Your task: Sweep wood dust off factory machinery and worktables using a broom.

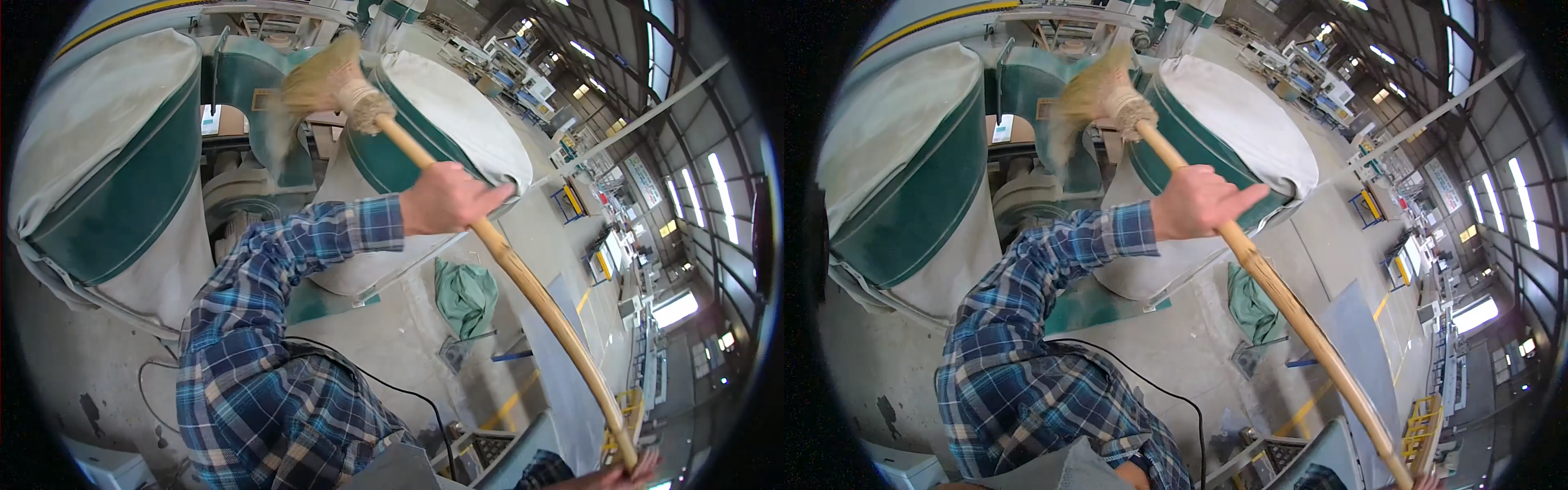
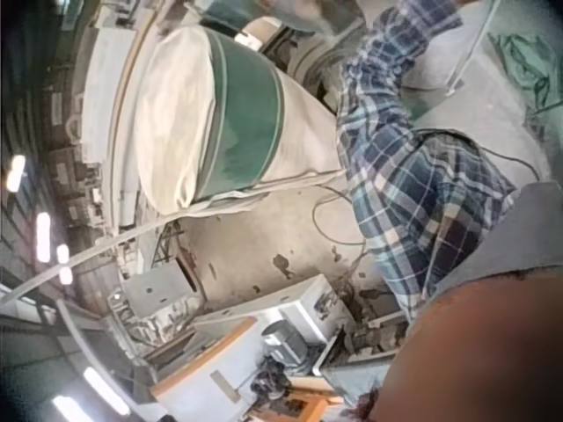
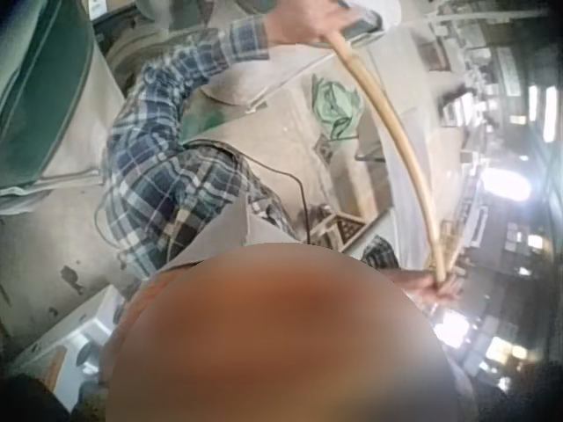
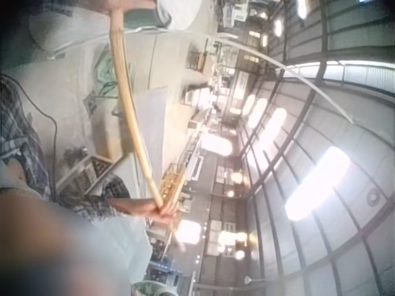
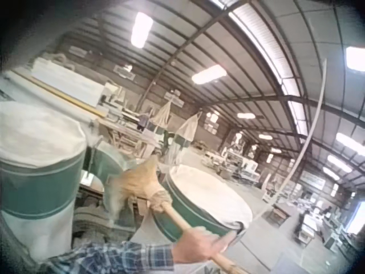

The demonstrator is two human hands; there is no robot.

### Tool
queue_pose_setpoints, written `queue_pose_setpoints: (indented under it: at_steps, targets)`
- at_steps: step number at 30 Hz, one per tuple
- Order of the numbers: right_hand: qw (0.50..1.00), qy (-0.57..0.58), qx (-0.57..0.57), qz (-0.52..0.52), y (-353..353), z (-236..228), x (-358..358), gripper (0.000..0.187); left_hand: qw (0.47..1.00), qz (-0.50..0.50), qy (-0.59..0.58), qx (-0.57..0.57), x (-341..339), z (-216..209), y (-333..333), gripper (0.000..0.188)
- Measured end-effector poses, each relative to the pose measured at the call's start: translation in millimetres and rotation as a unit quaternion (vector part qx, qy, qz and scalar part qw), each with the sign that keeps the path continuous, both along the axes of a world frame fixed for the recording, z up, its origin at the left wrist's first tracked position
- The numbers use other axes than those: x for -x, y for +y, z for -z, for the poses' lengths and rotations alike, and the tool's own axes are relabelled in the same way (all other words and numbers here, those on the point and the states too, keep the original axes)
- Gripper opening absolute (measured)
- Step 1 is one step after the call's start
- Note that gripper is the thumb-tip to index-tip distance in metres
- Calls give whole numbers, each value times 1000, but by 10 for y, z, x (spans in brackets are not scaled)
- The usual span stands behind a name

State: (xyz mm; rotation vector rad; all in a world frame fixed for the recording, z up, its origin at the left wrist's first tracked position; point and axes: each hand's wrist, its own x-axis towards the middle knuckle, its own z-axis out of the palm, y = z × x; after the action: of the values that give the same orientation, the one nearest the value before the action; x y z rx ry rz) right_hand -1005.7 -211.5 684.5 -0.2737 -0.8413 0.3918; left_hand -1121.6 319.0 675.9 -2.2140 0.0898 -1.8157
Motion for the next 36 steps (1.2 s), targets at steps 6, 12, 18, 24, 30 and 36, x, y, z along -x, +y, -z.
queue_pose_setpoints:
  at_steps: [6,12,18,24,30,36]
  targets:
    - [991,-9,-88,101,105,-220,388,15,994,2,-73,-78,-255,-753,153,31]
    - [956,-80,18,282,749,-318,334,21,997,19,-68,12,-414,-844,1454,28]
    - [948,-202,134,207,797,-427,164,23,997,20,9,77,-342,-145,1611,29]
    - [943,-228,-188,154,411,-836,561,15,998,41,-39,18,-85,-388,480,36]
    - [955,-159,-228,104,724,-687,628,13,978,13,-192,-74,-75,-1124,832,36]
    - [960,-195,16,200,1248,-505,336,22,969,-18,-248,11,-243,-834,1785,24]
